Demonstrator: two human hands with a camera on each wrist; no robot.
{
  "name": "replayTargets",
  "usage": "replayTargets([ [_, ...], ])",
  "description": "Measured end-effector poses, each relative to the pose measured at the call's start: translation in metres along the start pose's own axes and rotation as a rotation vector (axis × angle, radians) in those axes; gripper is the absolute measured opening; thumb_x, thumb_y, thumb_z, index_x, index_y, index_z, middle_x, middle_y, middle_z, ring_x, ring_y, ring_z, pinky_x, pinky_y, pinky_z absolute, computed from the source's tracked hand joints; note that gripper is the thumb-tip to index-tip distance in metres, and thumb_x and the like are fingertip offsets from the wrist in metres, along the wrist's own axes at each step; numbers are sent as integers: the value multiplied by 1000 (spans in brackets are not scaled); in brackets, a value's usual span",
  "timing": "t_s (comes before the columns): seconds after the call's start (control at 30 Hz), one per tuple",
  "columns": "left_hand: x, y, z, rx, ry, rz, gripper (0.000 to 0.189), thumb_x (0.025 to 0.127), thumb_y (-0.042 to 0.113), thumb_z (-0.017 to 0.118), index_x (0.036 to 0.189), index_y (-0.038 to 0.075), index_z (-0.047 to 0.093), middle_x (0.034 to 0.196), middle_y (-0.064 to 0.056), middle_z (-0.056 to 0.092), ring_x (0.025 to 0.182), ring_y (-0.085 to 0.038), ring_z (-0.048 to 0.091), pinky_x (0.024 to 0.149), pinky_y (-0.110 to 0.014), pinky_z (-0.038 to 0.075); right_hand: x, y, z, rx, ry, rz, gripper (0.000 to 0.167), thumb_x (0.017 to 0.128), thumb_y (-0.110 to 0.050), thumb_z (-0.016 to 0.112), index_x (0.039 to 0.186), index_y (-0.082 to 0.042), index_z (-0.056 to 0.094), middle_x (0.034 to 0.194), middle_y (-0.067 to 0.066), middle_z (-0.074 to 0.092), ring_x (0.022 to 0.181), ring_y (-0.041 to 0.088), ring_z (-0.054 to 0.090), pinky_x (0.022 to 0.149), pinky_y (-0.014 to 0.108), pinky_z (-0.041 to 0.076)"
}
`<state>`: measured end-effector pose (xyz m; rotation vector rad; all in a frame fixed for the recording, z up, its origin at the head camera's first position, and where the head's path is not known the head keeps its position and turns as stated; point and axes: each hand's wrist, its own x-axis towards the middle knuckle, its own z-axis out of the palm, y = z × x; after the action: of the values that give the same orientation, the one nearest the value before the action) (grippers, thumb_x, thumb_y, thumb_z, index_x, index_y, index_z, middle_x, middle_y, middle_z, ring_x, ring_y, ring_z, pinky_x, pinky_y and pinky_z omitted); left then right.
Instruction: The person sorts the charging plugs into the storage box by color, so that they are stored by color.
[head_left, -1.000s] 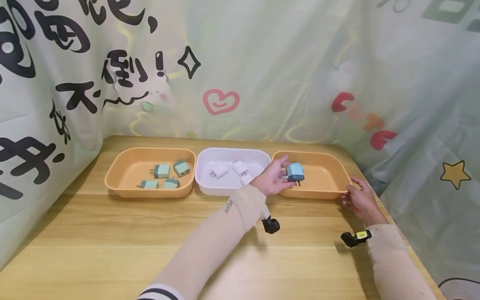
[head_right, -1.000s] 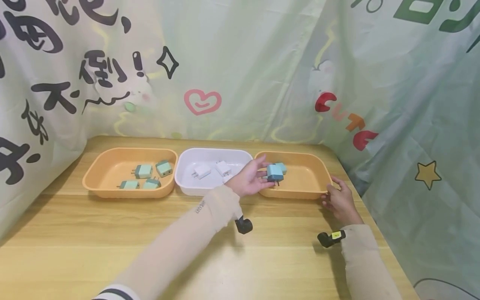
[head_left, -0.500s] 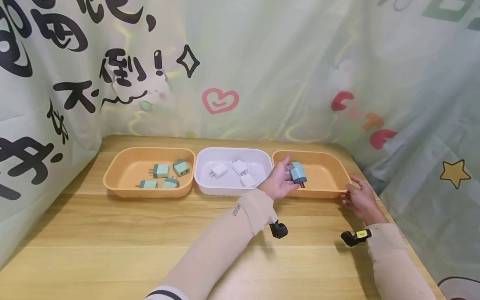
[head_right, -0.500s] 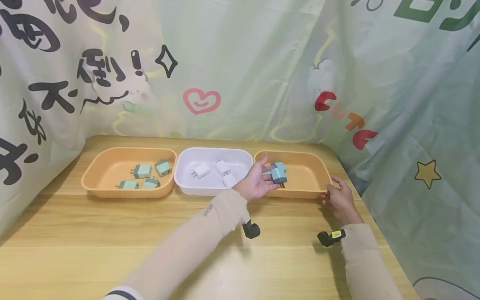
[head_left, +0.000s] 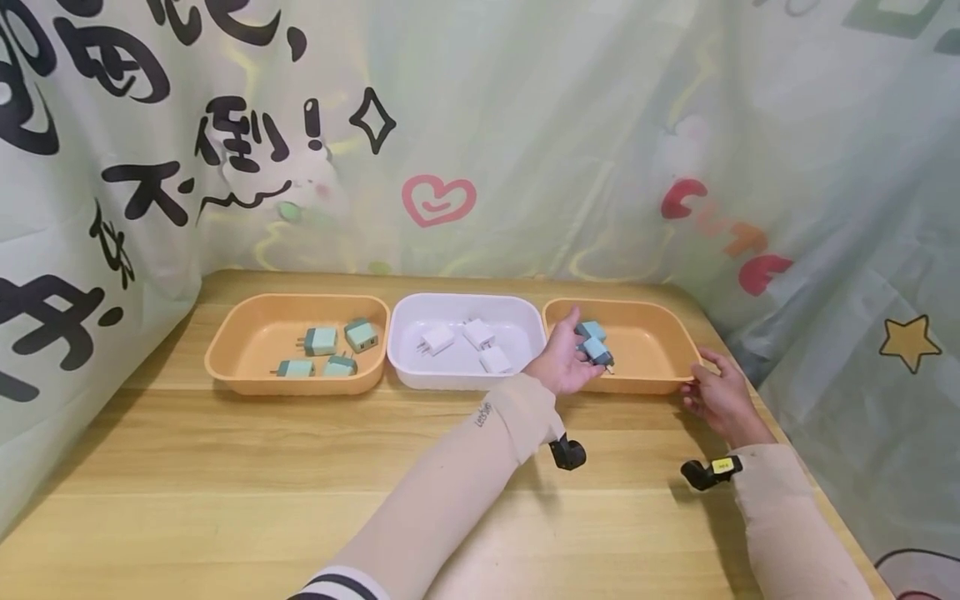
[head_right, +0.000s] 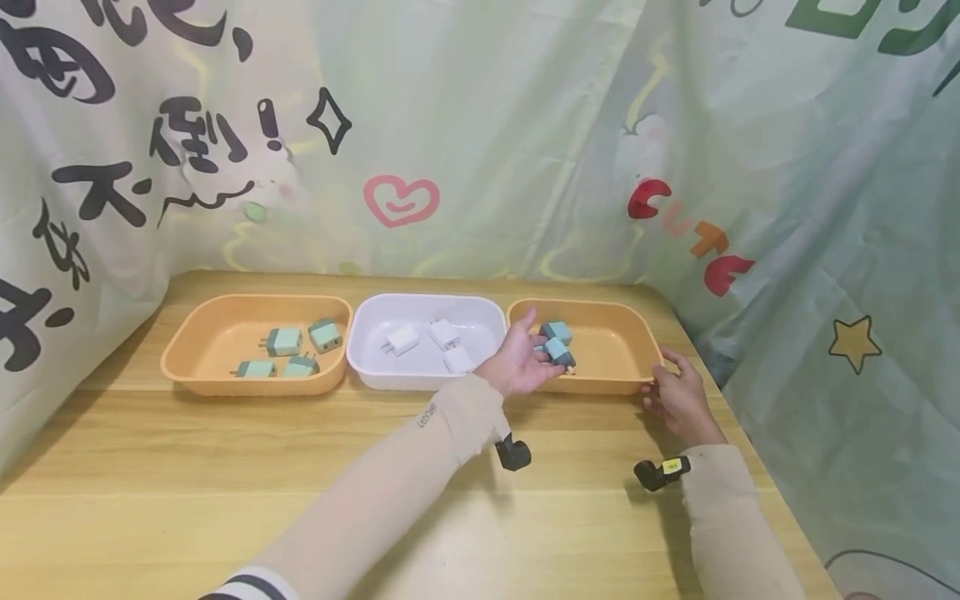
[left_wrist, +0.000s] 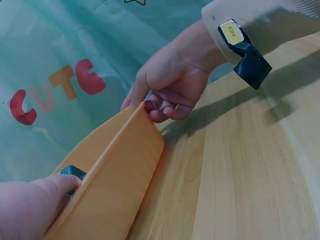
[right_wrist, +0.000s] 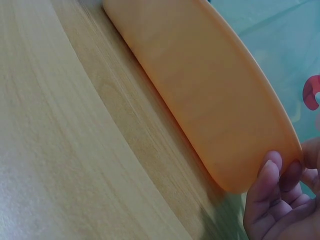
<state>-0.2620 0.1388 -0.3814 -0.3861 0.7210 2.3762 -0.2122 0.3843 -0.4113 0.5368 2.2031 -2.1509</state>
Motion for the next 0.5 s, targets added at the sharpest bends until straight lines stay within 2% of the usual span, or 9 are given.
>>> replayTargets([
  [0.3,1,1,-6,19,-12,-7,88,97,51,50,147,-14,17,152,-35,9,140,-49,14,115,-49,23,1,0,-1,40,-17,-2,46,103,-17,43,146,-19,25,81,0,57,63,9,56,51,22,51],
  [0.5,-3,8,-9,60,-54,-32,85,98,52,46,148,-11,18,155,-30,12,140,-47,16,115,-49,25,1,1,-1,29,-7,2,50,103,-16,43,149,-17,24,80,-1,57,63,9,56,51,21,50],
])
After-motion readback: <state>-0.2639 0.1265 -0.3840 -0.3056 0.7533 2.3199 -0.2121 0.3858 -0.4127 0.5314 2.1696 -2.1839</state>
